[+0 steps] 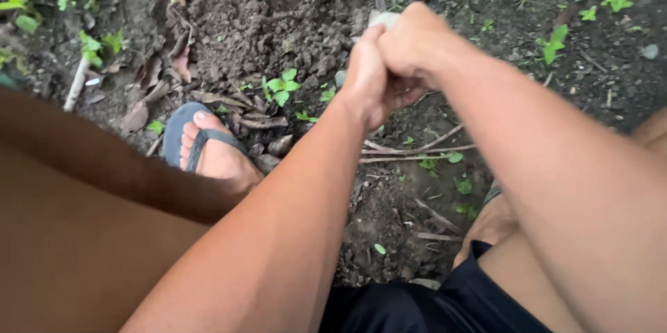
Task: Digging in the garden soil using a hand trowel.
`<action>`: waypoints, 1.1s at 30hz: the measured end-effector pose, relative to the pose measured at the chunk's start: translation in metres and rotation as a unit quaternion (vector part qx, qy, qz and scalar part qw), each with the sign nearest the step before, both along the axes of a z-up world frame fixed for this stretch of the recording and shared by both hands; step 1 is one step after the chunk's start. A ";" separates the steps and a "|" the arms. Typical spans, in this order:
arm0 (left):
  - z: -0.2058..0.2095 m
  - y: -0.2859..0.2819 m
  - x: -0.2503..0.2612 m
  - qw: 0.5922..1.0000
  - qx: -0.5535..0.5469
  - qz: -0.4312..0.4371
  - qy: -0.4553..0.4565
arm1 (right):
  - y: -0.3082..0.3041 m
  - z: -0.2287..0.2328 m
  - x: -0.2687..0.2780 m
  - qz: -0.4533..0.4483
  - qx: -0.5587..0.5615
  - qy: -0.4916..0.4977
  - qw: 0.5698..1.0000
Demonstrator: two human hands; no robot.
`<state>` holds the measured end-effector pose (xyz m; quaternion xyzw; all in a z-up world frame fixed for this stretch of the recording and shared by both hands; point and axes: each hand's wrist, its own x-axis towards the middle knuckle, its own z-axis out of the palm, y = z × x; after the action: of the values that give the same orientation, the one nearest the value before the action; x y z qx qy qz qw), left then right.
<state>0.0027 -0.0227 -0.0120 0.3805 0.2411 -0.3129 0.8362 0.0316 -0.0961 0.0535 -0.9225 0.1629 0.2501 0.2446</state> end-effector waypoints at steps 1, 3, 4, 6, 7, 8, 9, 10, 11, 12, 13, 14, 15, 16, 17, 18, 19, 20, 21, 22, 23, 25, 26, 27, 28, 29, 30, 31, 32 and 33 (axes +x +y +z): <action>0.001 0.000 0.000 1.000 0.000 -0.005 -0.012 | 0.000 -0.002 0.001 -0.017 0.028 -0.018 0.999; 0.000 0.000 0.001 1.000 0.008 -0.017 -0.021 | -0.004 0.006 0.001 -0.047 0.068 -0.008 0.997; 0.001 -0.003 0.005 0.999 0.012 -0.036 -0.034 | -0.010 0.013 0.003 -0.084 0.104 -0.002 0.991; -0.001 -0.010 0.006 0.997 0.021 -0.054 -0.044 | -0.040 -0.020 0.010 -0.010 0.015 -0.021 1.000; -0.002 -0.012 0.006 0.996 0.031 -0.072 -0.049 | -0.054 -0.037 0.014 0.062 -0.076 -0.034 0.995; 0.003 -0.013 0.005 0.995 0.039 -0.068 -0.056 | -0.061 -0.054 0.016 0.067 -0.070 -0.042 0.994; 0.008 -0.013 0.005 0.992 0.064 -0.079 -0.068 | -0.066 -0.071 0.018 0.134 -0.051 -0.111 0.983; 0.008 -0.010 -0.003 0.991 0.084 -0.078 -0.065 | -0.067 -0.093 0.017 0.214 -0.032 -0.164 0.962; 0.002 0.002 -0.005 0.993 0.087 -0.060 -0.057 | -0.053 -0.087 0.015 0.232 -0.026 -0.159 0.959; -0.003 0.003 -0.004 0.991 0.094 -0.076 -0.062 | -0.053 -0.078 0.011 0.170 -0.032 -0.109 0.979; -0.008 0.000 -0.003 0.988 0.100 -0.092 -0.067 | -0.056 -0.070 0.008 0.108 -0.039 -0.058 0.992; -0.005 -0.003 -0.003 0.987 0.099 -0.105 -0.073 | -0.057 -0.070 0.006 0.095 -0.041 -0.061 0.993; -0.001 -0.006 -0.003 0.985 0.117 -0.104 -0.072 | -0.058 -0.069 0.004 0.098 -0.026 -0.073 0.992; 0.002 -0.001 -0.004 0.984 0.139 -0.090 -0.067 | -0.049 -0.071 0.003 0.113 -0.007 -0.084 0.990; 0.008 0.002 -0.007 0.984 0.140 -0.091 -0.069 | -0.042 -0.065 0.000 0.113 -0.006 -0.085 0.990; 0.015 0.006 -0.010 0.983 0.162 -0.058 -0.065 | -0.034 -0.058 -0.002 0.137 -0.022 -0.108 0.985; 0.021 0.009 -0.012 0.981 0.184 -0.025 -0.061 | -0.026 -0.051 -0.003 0.160 -0.037 -0.130 0.978; 0.018 0.008 -0.009 0.981 0.182 -0.029 -0.067 | -0.024 -0.049 -0.006 0.155 -0.041 -0.134 0.978; 0.015 0.007 -0.006 0.980 0.182 -0.001 -0.076 | -0.022 -0.047 -0.009 0.151 -0.042 -0.173 0.972; 0.012 0.005 -0.003 0.980 0.180 0.027 -0.083 | -0.020 -0.045 -0.013 0.146 -0.045 -0.209 0.966; 0.000 0.005 0.002 0.980 0.177 0.022 -0.087 | -0.014 -0.024 -0.023 0.141 -0.050 -0.212 0.966; -0.024 0.005 0.012 0.980 0.156 0.070 -0.104 | 0.001 0.016 -0.042 0.188 -0.135 -0.166 0.959; -0.013 0.005 0.011 0.980 0.152 0.069 -0.108 | 0.000 0.021 -0.042 0.185 -0.140 -0.168 0.958; -0.002 0.006 0.009 0.983 0.142 0.069 -0.098 | -0.002 0.026 -0.043 0.180 -0.127 -0.169 0.961; 0.009 0.008 0.006 0.985 0.134 0.071 -0.086 | -0.002 0.030 -0.044 0.176 -0.113 -0.169 0.963; 0.016 0.006 0.005 0.985 0.131 0.071 -0.089 | -0.008 0.032 -0.041 0.175 -0.117 -0.171 0.963; 0.023 0.004 0.003 0.987 0.131 0.060 -0.076 | -0.014 0.034 -0.039 0.195 -0.068 -0.198 0.958; 0.030 0.003 0.002 0.988 0.131 0.049 -0.063 | -0.020 0.035 -0.036 0.213 -0.020 -0.225 0.951; 0.028 -0.003 0.002 0.989 0.128 0.049 -0.063 | -0.024 0.038 -0.036 0.214 -0.024 -0.224 0.950; 0.027 -0.009 0.003 0.989 0.124 0.030 -0.075 | -0.028 0.041 -0.036 0.185 -0.020 -0.233 0.955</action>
<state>0.0058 -0.0316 0.0149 0.4964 0.2260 -0.2257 0.8072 -0.0043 -0.1239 0.0945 -0.9738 -0.0674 0.0663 0.2069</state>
